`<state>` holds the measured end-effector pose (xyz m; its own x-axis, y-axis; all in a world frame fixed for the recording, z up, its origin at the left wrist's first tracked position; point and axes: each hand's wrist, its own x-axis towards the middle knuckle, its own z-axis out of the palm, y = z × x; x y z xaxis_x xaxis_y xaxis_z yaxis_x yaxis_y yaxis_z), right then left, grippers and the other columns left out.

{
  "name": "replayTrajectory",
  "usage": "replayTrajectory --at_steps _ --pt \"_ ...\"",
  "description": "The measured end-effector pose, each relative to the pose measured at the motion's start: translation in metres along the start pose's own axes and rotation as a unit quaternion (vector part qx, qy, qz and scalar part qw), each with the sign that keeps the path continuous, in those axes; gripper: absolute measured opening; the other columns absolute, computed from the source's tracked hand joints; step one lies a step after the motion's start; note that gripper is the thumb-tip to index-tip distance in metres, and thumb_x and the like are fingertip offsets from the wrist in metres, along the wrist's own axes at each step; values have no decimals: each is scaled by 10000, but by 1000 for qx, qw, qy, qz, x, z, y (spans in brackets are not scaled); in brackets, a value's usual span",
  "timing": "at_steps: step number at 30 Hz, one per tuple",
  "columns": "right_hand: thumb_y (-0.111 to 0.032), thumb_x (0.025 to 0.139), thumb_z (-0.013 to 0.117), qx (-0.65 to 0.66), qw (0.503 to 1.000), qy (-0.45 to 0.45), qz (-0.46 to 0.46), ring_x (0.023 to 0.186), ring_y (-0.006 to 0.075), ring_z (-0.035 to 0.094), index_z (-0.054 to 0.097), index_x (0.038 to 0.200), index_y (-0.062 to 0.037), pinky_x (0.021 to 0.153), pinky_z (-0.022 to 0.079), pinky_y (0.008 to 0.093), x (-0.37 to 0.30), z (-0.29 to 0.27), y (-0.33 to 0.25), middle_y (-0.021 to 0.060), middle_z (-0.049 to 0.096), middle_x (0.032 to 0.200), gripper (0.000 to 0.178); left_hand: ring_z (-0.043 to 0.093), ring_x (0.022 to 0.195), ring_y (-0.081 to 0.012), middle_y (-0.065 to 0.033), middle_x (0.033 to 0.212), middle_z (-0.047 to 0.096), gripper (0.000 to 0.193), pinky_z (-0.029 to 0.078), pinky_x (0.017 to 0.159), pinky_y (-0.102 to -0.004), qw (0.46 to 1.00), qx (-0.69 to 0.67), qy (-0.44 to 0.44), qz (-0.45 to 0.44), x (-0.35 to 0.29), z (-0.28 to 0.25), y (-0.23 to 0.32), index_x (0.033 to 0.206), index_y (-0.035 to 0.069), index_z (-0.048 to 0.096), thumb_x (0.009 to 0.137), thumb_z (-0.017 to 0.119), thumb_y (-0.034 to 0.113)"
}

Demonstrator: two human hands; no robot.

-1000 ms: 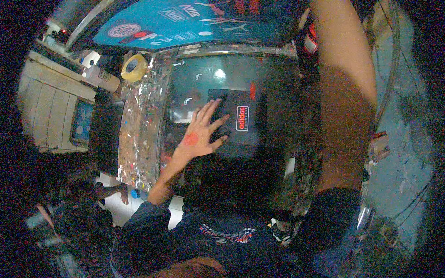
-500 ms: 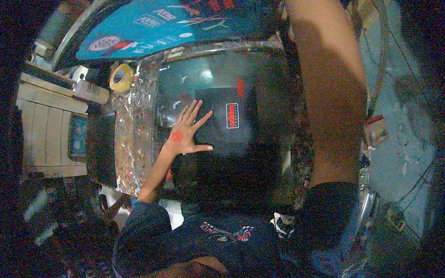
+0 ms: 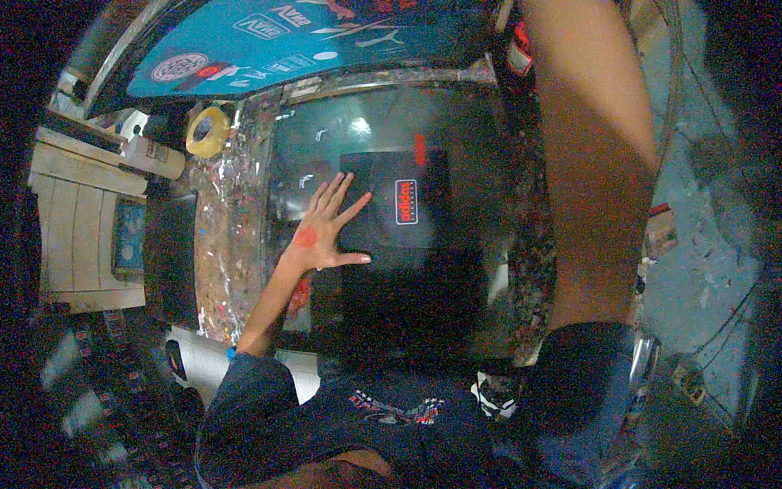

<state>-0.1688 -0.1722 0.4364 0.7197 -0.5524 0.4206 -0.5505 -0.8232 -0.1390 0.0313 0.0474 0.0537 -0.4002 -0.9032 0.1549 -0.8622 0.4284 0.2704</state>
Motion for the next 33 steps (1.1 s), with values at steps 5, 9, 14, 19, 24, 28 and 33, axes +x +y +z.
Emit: replayTrajectory --at_steps 5,9,14,19,24,28,33 --pt "-545 657 907 -11 1000 -7 -4 907 282 737 759 1044 83 827 562 354 4 -1 3 197 769 1018 752 202 1558 -450 -244 1680 226 1058 183 1244 -624 1000 -19 15 7 1 -2 0 1583 217 432 722 763 736" --pt "-524 681 900 18 999 -24 -32 895 273 741 764 1015 84 817 565 359 9 0 15 180 778 1007 707 294 1514 -442 -254 1641 307 947 258 1207 -599 998 19 60 11 6 -5 10 1570 179 451 801 749 646" --pt "-533 662 905 9 999 -31 -31 897 293 740 753 1029 87 808 568 376 2 -7 1 212 772 1014 736 622 1095 -381 -193 1262 683 638 454 966 -467 963 -121 242 -4 63 14 82 1465 41 541 911 706 312" --pt "-554 644 879 -7 1000 -4 12 894 324 714 694 1088 55 802 559 406 -57 31 -12 220 731 1018 777 550 1313 -398 -232 1432 578 691 427 1103 -507 917 -256 269 143 98 -14 160 1446 109 577 828 810 311" --pt "-590 814 734 -74 982 161 -71 842 315 664 645 1100 -59 751 536 412 -217 138 -84 112 638 919 610 300 1507 -428 -253 1617 365 931 139 1215 -625 933 94 302 -172 -27 -142 136 1565 112 451 807 802 522" --pt "-568 877 701 -63 996 49 -50 900 302 605 601 1130 -33 825 506 426 -286 191 -110 119 574 953 600 644 984 -277 -111 1043 695 793 354 1077 -499 984 -30 105 -144 -73 -84 99 1416 39 531 799 862 411" --pt "-317 900 743 65 995 -80 8 949 358 623 582 1088 -27 831 516 459 -286 238 -83 156 601 983 381 641 924 -205 -48 1006 696 718 342 998 -433 969 -31 194 -151 -98 -7 85 1348 28 563 808 856 400"
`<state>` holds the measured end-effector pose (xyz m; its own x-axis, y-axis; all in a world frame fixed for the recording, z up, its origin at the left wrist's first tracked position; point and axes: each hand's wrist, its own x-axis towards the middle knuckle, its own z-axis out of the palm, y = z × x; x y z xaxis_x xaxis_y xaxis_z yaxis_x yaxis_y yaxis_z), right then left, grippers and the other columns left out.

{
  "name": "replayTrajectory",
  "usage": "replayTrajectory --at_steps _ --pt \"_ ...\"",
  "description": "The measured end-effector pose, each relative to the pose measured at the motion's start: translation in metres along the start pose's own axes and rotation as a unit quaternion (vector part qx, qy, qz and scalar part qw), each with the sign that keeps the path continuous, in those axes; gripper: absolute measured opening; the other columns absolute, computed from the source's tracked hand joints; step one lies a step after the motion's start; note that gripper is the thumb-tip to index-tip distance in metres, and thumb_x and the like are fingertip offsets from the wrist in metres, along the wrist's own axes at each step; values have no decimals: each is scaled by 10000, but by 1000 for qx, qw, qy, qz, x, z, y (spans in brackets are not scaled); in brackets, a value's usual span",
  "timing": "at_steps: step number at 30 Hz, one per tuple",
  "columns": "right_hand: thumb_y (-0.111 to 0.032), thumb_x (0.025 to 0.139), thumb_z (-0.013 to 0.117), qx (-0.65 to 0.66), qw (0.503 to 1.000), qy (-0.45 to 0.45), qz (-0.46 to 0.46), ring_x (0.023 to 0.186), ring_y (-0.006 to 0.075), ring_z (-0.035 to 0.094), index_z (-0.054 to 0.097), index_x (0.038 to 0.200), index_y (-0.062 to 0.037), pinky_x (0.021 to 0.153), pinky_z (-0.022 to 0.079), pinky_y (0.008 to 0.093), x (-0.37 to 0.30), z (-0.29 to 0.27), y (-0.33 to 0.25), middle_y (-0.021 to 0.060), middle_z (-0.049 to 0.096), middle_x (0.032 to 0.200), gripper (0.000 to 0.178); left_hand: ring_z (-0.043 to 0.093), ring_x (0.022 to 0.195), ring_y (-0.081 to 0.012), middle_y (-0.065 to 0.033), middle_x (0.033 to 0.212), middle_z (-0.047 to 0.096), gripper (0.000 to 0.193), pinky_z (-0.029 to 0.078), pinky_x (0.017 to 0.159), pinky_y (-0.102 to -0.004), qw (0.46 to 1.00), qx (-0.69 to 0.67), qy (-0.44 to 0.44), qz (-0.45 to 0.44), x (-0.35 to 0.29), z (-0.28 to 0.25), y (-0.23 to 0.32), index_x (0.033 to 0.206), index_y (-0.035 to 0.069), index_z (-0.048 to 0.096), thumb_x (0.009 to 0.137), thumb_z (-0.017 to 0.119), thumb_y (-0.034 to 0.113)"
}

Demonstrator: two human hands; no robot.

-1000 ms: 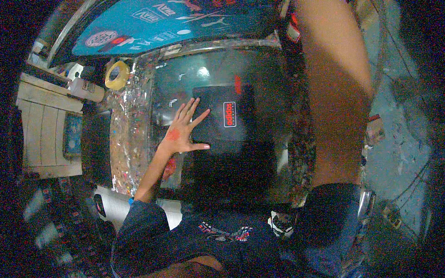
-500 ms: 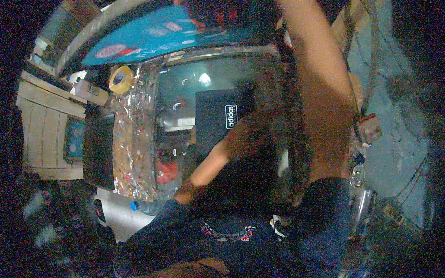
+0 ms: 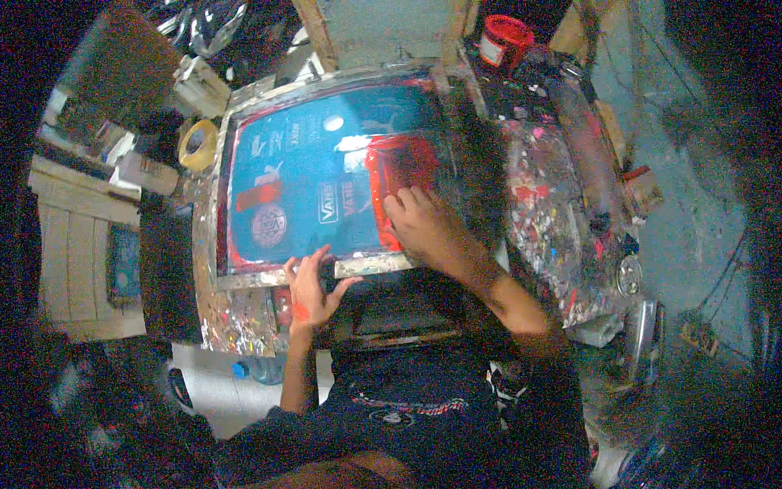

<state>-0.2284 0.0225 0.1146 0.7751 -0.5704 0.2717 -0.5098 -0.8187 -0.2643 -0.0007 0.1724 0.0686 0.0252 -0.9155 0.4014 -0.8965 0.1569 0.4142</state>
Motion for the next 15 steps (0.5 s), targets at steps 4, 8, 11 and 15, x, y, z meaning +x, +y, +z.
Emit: replayTrajectory --at_steps 4,8,11,15 --pt "-271 911 736 77 994 -75 15 962 397 636 567 1089 -30 828 520 490 7 -4 14 179 616 992 344 644 908 -198 -39 988 694 734 331 1001 -425 1000 -26 11 14 -1 6 -6 1349 22 566 795 868 398" --pt "-312 928 717 37 999 26 1 970 416 637 566 1109 -42 831 516 513 60 16 52 183 625 998 359 642 906 -192 -33 987 691 729 329 999 -418 999 -25 11 18 0 0 -5 1345 22 577 790 873 390" --pt "-374 937 699 -5 999 -39 36 997 420 648 566 1131 -57 843 521 517 112 25 101 189 642 1028 394 642 922 -197 -38 995 689 710 335 1000 -416 1000 -20 4 12 -5 6 -10 1329 24 592 788 874 389" --pt "-406 949 674 -28 996 -71 35 1022 420 657 567 1148 -69 855 532 509 121 9 119 197 654 1059 406 641 962 -214 -58 1022 688 686 342 1005 -424 1000 -19 13 19 -5 18 -9 1300 23 612 786 873 396"
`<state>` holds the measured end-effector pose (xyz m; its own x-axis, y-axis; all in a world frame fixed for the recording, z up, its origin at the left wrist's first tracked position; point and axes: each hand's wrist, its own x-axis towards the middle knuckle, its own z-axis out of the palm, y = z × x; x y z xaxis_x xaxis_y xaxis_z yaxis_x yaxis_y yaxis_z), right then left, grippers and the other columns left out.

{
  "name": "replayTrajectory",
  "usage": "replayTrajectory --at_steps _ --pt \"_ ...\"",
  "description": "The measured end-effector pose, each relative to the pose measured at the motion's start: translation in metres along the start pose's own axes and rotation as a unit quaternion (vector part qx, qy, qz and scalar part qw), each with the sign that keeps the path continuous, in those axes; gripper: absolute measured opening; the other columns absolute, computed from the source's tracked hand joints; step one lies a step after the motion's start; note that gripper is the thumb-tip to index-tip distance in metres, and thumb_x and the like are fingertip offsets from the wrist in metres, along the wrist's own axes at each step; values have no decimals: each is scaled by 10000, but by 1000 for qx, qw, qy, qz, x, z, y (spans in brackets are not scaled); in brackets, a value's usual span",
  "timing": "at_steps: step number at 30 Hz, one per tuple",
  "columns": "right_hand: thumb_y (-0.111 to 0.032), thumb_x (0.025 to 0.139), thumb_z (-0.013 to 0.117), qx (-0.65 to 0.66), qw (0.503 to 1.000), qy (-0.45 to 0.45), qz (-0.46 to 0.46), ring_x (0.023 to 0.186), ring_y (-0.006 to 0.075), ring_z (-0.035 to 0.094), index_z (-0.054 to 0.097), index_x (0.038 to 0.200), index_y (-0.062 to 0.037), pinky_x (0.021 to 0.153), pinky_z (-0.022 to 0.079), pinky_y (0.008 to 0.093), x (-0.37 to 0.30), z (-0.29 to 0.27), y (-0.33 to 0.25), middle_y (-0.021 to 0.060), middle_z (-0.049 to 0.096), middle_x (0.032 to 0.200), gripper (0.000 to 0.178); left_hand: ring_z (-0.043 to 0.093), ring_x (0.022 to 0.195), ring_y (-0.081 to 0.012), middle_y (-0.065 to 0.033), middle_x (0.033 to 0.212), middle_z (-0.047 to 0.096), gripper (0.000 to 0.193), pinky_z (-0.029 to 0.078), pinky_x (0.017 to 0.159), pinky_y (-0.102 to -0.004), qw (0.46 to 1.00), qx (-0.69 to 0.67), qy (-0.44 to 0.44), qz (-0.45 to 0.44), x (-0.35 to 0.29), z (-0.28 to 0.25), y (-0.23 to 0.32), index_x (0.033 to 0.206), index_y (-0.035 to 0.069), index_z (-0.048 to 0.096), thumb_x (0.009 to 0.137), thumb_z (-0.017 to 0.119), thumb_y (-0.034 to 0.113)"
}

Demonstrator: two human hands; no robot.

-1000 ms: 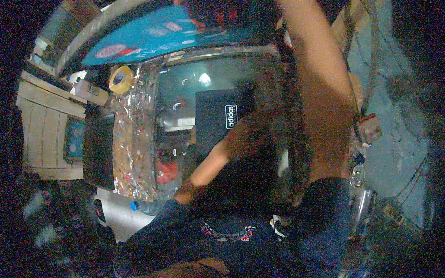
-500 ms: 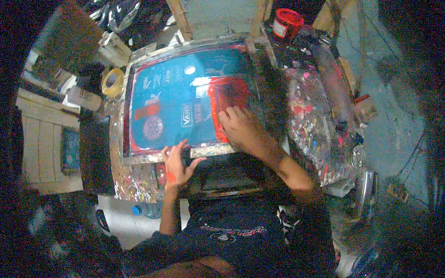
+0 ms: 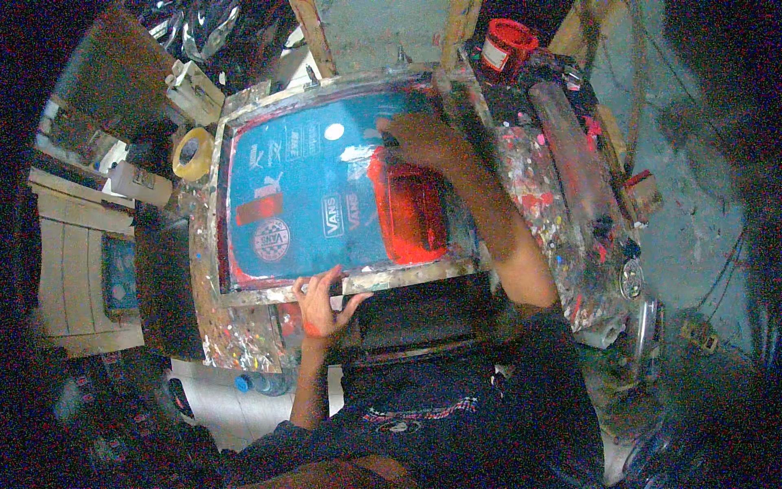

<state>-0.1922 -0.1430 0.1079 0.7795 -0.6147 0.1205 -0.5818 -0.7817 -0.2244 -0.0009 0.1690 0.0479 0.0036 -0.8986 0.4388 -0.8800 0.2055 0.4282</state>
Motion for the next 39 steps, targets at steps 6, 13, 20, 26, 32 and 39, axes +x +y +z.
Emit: replayTrajectory --at_steps 6,13,20,26,32,39 --pt "-346 944 676 -47 998 43 26 1065 344 654 609 1204 -100 850 555 468 -101 35 -92 131 663 1077 364 640 1072 -263 -98 1131 680 696 311 1091 -471 999 24 37 -25 -11 -12 10 1302 24 622 781 879 408" --pt "-397 946 650 -59 993 105 2 1145 325 594 646 1199 -77 966 507 443 -177 37 -152 130 639 1192 408 630 1052 -241 -59 1097 675 714 315 1068 -470 997 70 15 -5 -16 -10 -13 1373 91 630 787 855 432" --pt "-575 767 809 -110 985 128 24 1074 356 583 539 1398 -48 950 475 479 -166 -27 -167 158 575 1161 865 624 1016 -208 -21 1065 680 729 296 1035 -456 997 66 39 13 16 -52 -1 1387 125 634 766 856 435" --pt "-453 671 898 -147 949 270 -63 1001 371 672 612 1271 -28 869 545 479 -75 -157 -125 172 663 1077 789 647 960 -237 -47 1004 692 548 368 927 -419 874 214 417 125 116 -108 32 1235 108 700 745 916 224" --pt "-565 577 888 -87 984 156 0 1040 436 695 657 1170 110 926 558 454 18 -262 -100 316 697 1146 928 528 1301 -328 -158 1360 618 608 325 1129 -535 999 41 25 -21 125 45 -31 1410 -18 551 1005 598 433" --pt "-630 570 887 -122 984 130 29 1027 424 692 673 1159 112 942 548 418 36 -300 -98 314 703 1122 972 464 1440 -320 -170 1467 585 538 274 1178 -551 989 145 19 8 123 84 -44 1356 -6 614 998 633 395"
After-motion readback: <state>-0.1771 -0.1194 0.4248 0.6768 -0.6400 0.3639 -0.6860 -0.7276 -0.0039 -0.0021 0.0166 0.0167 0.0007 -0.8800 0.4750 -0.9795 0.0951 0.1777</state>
